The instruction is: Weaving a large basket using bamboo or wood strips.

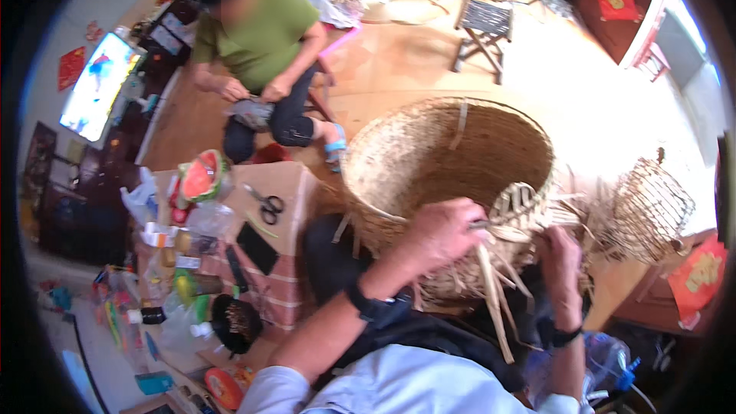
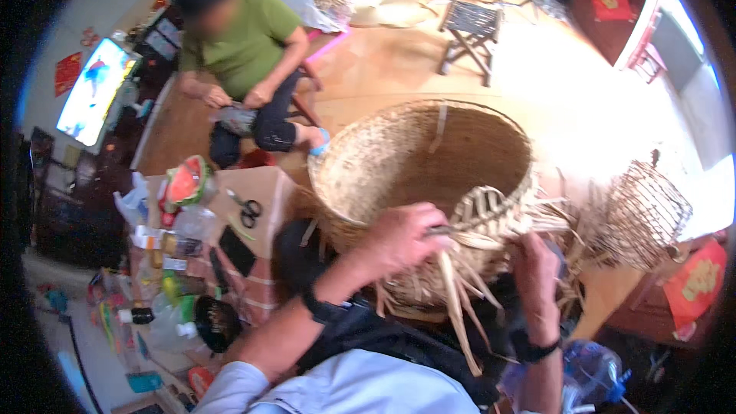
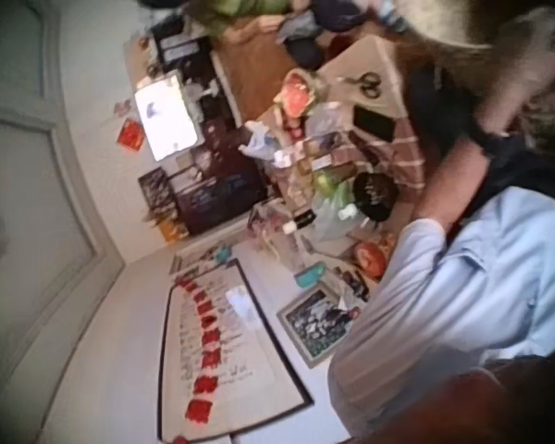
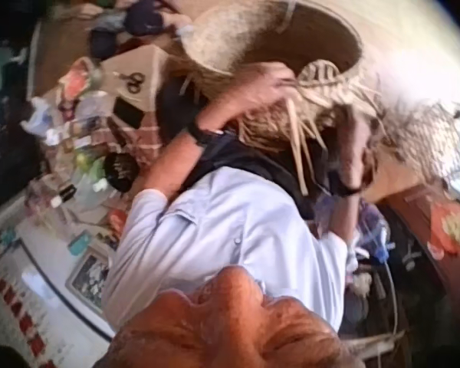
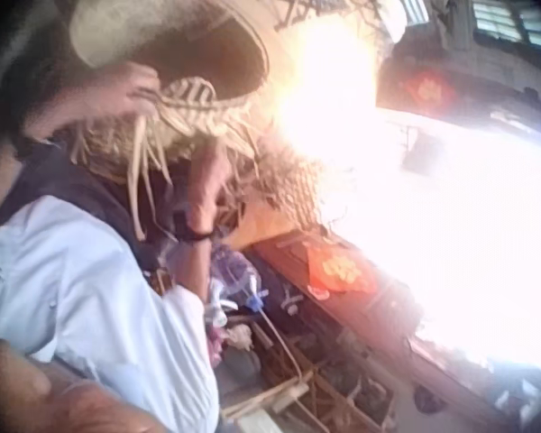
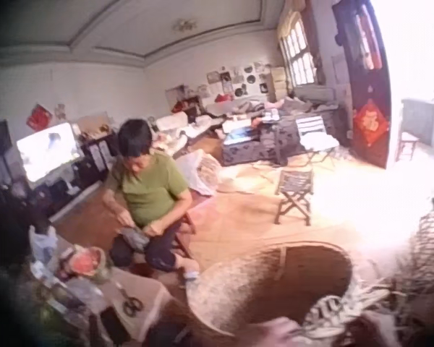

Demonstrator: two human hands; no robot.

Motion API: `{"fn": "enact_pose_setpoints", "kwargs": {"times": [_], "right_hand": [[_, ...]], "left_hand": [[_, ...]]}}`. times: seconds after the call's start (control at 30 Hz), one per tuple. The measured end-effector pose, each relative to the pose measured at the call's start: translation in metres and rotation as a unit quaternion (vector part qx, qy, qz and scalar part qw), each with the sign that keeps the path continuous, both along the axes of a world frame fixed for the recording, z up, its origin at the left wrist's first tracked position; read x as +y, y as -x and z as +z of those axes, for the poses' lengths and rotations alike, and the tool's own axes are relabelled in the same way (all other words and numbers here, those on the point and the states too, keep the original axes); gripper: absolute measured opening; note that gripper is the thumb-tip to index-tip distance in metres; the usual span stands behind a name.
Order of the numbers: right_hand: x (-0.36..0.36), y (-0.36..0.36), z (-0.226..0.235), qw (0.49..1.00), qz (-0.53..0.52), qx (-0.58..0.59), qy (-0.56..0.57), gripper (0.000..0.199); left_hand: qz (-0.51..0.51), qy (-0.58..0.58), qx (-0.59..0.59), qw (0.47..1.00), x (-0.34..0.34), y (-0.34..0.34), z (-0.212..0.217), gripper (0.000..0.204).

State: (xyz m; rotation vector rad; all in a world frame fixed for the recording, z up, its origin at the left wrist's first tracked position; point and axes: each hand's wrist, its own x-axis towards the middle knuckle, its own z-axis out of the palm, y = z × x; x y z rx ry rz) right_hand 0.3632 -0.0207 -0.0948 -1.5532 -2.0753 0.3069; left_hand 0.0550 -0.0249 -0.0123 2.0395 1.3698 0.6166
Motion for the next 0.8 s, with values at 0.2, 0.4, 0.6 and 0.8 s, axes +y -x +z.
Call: {"fn": "enact_pose_setpoints", "kwargs": {"times": [0.2, 0.4, 0.6, 0.8], "right_hand": [[0.007, 0.005, 0.036, 0.981, -0.016, 0.067, 0.182, 0.020], [0.033, 0.036, 0.086, 0.990, 0.038, 0.115, -0.071, 0.032], [0.078, 0.072, 0.079, 0.985, 0.110, 0.129, 0.041, 0.035], [0.079, 0.084, 0.050, 0.977, 0.082, 0.199, -0.010, 0.048]], "left_hand": [[0.072, 0.027, -0.134, 0.988, -0.005, 0.018, 0.000, 0.018], [0.109, -0.094, -0.018, 0.989, -0.026, 0.015, 0.009, 0.017], [0.203, -0.204, -0.010, 0.958, -0.021, 0.041, -0.022, 0.022], [0.228, -0.325, 0.022, 0.918, -0.012, 0.041, -0.041, 0.030]]}}
